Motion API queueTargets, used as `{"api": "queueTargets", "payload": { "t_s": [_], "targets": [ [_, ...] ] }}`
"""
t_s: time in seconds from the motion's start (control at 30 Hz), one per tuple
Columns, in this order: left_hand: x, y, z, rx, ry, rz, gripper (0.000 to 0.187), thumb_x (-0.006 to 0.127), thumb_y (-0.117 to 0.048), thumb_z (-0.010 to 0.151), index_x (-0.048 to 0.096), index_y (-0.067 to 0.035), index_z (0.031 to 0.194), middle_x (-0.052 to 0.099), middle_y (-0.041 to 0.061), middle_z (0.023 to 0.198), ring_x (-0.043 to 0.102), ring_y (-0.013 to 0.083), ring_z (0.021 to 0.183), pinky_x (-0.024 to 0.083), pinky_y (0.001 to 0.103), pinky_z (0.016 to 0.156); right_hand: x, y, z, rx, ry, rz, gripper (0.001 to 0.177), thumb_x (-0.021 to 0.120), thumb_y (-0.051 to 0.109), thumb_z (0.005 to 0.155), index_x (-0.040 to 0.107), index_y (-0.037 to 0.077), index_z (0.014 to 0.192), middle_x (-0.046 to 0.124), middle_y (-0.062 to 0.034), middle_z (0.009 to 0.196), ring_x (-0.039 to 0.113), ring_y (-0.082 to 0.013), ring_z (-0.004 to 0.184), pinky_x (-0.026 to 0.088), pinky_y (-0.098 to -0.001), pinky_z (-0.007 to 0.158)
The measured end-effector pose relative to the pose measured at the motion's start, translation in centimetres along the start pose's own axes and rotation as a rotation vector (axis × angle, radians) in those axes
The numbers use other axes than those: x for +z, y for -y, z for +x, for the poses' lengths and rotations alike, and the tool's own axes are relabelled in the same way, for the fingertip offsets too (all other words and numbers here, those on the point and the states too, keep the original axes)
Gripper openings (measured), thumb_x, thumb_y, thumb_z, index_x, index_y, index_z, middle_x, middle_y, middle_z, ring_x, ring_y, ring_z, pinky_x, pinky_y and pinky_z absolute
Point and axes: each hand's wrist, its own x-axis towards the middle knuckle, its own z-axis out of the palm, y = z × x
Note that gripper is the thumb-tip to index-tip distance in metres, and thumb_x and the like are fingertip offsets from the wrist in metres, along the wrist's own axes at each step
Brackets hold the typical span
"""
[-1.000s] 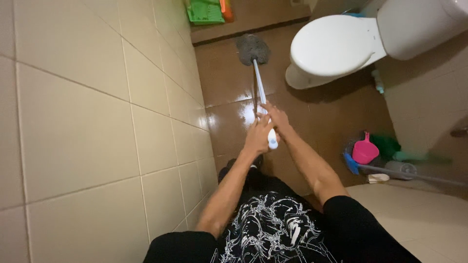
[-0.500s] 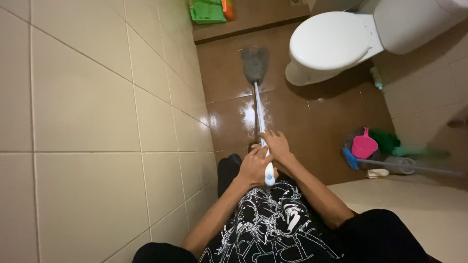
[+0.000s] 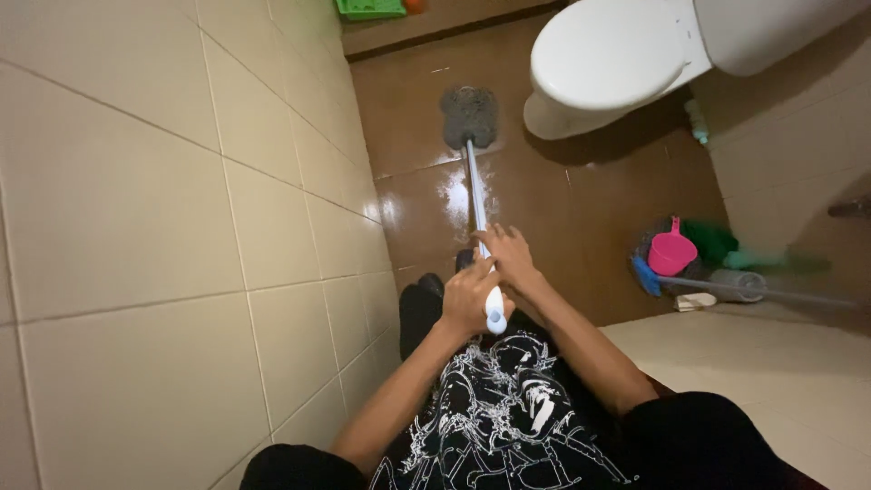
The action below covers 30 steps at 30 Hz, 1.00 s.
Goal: The person cleans the bathroom floor by hand using a mop, repeatedly pushing and pulling it across the tiles around the toilet.
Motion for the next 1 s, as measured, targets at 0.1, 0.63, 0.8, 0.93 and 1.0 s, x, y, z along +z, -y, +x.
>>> {"api": "queueTargets", "payload": {
  "t_s": [0.1,0.63,0.8,0.93,1.0],
  "targets": [
    [1.0,1.2,1.0,0.024,-0.016,0.016,0.034,0.074,-0.031,0.075,0.069,-0.004,0.095,0.067,0.021,0.125,0.072,0.0363,0.090,0.059,0.043,0.081,2.3,-2.6,1.8,-0.079,-0.073,-0.087,0.048,0.062,0.035,0.090,0.062,0.013,0.132,0.060,-0.0246,0.138,0.056,-0.0395,0.129,0.040,-0.0553,0.106],
    [5.9,12.0,10.4,0.022,0.008,0.121,0.040,0.075,-0.030,0.082,0.067,-0.006,0.113,0.064,0.017,0.133,0.058,0.0418,0.126,0.047,0.052,0.109,6.7,-12.8,15.1,-0.021,-0.177,0.213,0.051,0.064,0.037,0.097,0.056,0.013,0.142,0.057,-0.0278,0.142,0.059,-0.0469,0.118,0.047,-0.0532,0.099],
    [3.7,10.9,9.5,-0.027,-0.090,-0.010,0.021,0.071,-0.022,0.081,0.067,-0.005,0.093,0.070,0.015,0.118,0.069,0.0389,0.109,0.057,0.046,0.094,7.8,-11.1,14.7,-0.148,-0.322,0.184,0.044,0.064,0.037,0.099,0.058,0.014,0.136,0.068,-0.0193,0.128,0.064,-0.0431,0.118,0.049,-0.0531,0.098],
    [1.2,8.0,8.7,0.024,-0.083,0.047,0.021,0.073,-0.024,0.074,0.070,-0.008,0.088,0.072,0.013,0.108,0.069,0.0381,0.100,0.058,0.047,0.086,5.0,-8.9,11.6,-0.035,-0.087,0.182,0.049,0.064,0.031,0.093,0.059,0.013,0.139,0.068,-0.0199,0.125,0.062,-0.0414,0.111,0.047,-0.0521,0.092],
    [-0.1,5.9,8.5,0.029,-0.073,0.041,0.020,0.075,-0.025,0.072,0.070,-0.010,0.084,0.072,0.011,0.100,0.069,0.0373,0.097,0.058,0.048,0.086,2.9,-7.2,9.9,-0.020,-0.020,0.094,0.051,0.063,0.028,0.090,0.058,0.014,0.139,0.069,-0.0166,0.120,0.064,-0.0364,0.112,0.046,-0.0512,0.089]
  ]
}}
